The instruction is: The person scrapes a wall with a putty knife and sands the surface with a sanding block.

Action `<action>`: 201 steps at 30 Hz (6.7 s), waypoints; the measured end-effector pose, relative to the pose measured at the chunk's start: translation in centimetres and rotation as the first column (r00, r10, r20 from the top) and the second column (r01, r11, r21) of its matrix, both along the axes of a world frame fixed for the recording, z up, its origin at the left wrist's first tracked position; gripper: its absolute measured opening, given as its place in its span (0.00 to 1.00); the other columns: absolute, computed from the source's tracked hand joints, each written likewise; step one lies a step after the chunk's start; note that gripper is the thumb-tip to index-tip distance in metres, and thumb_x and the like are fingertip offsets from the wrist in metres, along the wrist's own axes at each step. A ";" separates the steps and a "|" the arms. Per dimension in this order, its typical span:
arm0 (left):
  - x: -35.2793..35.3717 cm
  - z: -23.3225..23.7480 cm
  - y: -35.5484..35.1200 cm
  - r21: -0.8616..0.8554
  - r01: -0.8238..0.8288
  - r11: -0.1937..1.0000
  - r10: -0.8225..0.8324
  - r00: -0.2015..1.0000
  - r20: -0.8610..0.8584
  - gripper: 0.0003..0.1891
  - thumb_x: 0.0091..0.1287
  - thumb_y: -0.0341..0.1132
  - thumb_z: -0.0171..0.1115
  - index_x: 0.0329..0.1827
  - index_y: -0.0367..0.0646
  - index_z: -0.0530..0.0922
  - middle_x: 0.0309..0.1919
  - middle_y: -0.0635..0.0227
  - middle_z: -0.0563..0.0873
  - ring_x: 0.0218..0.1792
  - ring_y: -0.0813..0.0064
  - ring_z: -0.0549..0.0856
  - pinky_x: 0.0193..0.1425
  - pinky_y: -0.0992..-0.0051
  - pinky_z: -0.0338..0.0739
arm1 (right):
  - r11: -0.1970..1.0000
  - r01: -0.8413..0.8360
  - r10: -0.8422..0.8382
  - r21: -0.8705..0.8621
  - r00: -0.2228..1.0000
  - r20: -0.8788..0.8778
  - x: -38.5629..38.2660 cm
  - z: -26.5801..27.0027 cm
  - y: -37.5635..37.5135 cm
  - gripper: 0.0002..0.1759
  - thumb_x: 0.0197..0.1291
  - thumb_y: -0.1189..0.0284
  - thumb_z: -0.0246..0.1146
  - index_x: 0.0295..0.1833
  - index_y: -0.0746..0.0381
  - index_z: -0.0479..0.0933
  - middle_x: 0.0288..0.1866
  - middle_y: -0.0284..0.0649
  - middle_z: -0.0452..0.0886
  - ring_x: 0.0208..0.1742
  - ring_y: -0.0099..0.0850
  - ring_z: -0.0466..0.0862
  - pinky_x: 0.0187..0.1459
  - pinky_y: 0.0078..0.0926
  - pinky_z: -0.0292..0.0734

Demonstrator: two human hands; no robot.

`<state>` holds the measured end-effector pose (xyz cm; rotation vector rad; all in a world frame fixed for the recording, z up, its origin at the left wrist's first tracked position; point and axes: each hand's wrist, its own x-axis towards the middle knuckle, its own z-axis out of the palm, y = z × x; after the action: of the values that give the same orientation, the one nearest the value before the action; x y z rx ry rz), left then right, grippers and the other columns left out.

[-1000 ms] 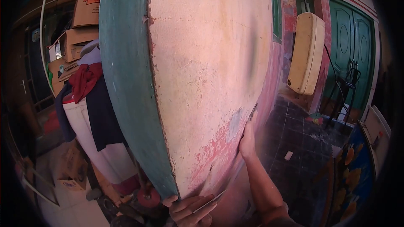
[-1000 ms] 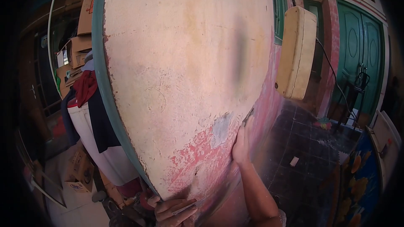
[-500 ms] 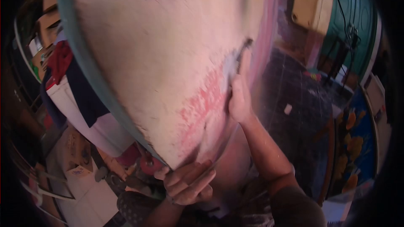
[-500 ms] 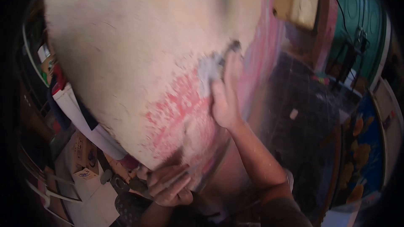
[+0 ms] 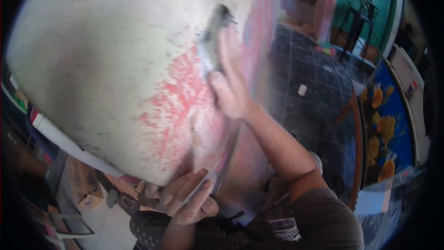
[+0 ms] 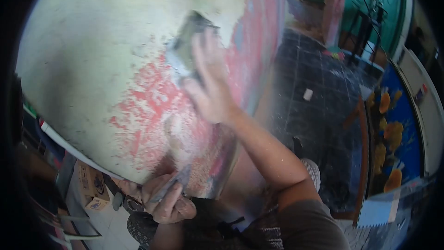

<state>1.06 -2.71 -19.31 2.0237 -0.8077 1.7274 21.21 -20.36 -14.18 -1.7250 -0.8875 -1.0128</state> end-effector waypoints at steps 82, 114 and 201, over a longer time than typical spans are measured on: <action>-0.3 -0.2 0.0 -0.022 0.018 1.000 -0.019 0.999 -0.027 0.16 0.74 0.39 0.58 0.52 0.52 0.94 0.46 0.74 0.97 0.44 0.78 0.92 0.79 0.55 0.62 | 0.965 0.001 0.055 0.261 0.977 -0.207 3.2 -1.4 1.1 0.43 0.86 0.60 0.46 0.91 0.76 0.41 0.95 0.67 0.36 0.95 0.59 0.35 0.91 0.51 0.28; -0.5 -0.3 -0.4 -0.042 -0.037 0.998 0.036 0.999 -0.019 0.19 0.76 0.46 0.56 0.58 0.59 0.94 0.46 0.83 0.98 0.41 0.90 0.90 0.90 0.58 0.44 | 0.989 0.003 0.013 0.149 0.995 -0.104 3.4 -1.7 -0.6 0.40 0.85 0.65 0.43 0.91 0.76 0.43 0.95 0.65 0.39 0.96 0.58 0.38 0.91 0.49 0.31; -1.2 -0.1 -0.3 -0.064 0.096 0.993 -0.103 0.988 -0.118 0.15 0.75 0.34 0.60 0.43 0.43 0.95 0.42 0.63 0.97 0.47 0.57 0.97 0.69 0.55 0.85 | 0.953 0.123 -0.044 0.275 0.960 -0.276 6.0 0.0 -2.7 0.36 0.82 0.68 0.53 0.90 0.68 0.58 0.90 0.57 0.61 0.89 0.48 0.61 0.89 0.46 0.46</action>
<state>-0.19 -3.02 -19.43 1.9931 -0.7957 1.5400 27.17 -23.02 -14.15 -1.6092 -0.4696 -0.8886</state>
